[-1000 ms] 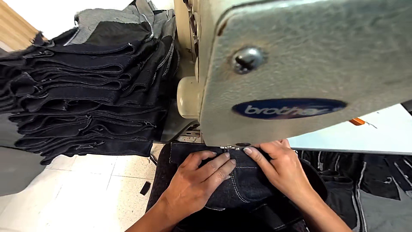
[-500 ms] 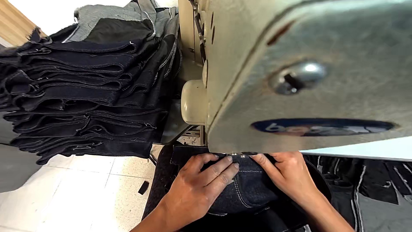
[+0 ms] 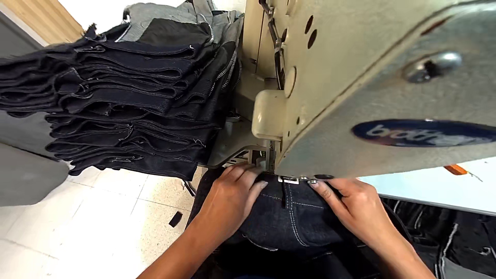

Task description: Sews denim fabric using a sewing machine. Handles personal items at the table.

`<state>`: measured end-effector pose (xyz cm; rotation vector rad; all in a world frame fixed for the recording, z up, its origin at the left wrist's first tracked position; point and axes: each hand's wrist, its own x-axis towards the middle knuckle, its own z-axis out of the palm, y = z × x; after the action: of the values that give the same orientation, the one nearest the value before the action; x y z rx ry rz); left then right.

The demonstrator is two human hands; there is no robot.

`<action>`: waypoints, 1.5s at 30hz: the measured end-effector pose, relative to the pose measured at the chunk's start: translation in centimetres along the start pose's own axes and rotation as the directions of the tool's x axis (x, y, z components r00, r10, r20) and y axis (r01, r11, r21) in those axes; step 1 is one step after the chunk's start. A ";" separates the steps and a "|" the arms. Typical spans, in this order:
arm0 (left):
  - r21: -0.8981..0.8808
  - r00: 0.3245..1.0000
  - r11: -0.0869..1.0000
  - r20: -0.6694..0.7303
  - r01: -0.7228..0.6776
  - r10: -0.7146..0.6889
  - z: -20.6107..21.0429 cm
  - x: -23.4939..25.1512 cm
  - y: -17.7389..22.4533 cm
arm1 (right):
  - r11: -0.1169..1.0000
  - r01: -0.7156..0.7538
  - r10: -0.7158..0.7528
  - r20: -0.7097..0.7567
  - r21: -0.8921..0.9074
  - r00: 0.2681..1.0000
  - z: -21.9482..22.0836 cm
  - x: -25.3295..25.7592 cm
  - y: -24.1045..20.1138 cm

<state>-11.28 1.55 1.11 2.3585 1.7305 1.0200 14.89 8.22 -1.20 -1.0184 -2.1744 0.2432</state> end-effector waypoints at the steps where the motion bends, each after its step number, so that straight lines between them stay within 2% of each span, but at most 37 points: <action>1: -0.021 0.997 0.998 0.048 0.053 -0.052 0.3 -0.1 -0.1 | 1.000 0.000 0.000 -0.001 -0.003 1.000 0.0 0.0 -0.1; 4: -0.142 0.943 0.962 0.273 0.234 -0.189 0.6 0.1 0.3 | 1.000 0.000 0.000 0.001 -0.024 1.000 0.0 -0.1 -0.3; 6: -0.199 0.905 0.930 0.364 0.308 -0.221 0.5 0.4 0.5 | 0.999 -0.002 0.002 0.003 -0.041 1.000 0.0 -0.3 -0.5; 14: -0.227 0.841 0.872 0.450 0.433 -0.301 0.6 1.7 0.8 | 0.999 -0.029 0.029 0.005 -0.014 1.000 0.3 -0.4 -0.6; 17: -0.241 0.839 0.843 0.406 0.481 -0.363 1.6 1.5 1.1 | 0.999 -0.043 0.043 -0.003 0.006 0.999 0.6 -0.6 -0.5; 20: -0.359 0.861 0.792 0.327 0.494 -0.389 2.5 1.0 1.4 | 0.998 -0.046 0.046 -0.024 0.035 0.999 1.0 -0.8 -0.3; 26: -0.520 0.886 0.718 0.263 0.463 -0.381 3.1 3.5 0.1 | 1.000 -0.010 0.012 -0.107 0.023 0.994 1.3 2.7 0.2; 29: -0.564 0.940 0.753 0.164 0.339 -0.300 3.5 4.4 -0.8 | 1.000 -0.016 0.015 -0.060 -0.008 0.998 0.4 4.5 0.2; 32: -0.500 0.975 0.839 0.065 0.215 -0.211 3.6 3.9 -0.9 | 1.000 0.006 -0.006 -0.048 -0.001 0.999 0.2 4.4 0.4; 38: -0.351 0.976 0.910 0.095 0.219 -0.198 3.2 3.7 -0.7 | 0.999 0.051 -0.050 -0.091 0.010 0.995 0.1 4.2 0.5; 45: -0.242 0.982 0.957 0.136 0.162 -0.132 2.4 3.7 -0.6 | 0.999 0.049 -0.047 -0.097 0.018 0.994 -0.2 4.2 0.2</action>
<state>-9.91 5.78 0.79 2.0584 1.6005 0.9893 13.28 11.36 1.05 -0.9461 -2.1016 0.1897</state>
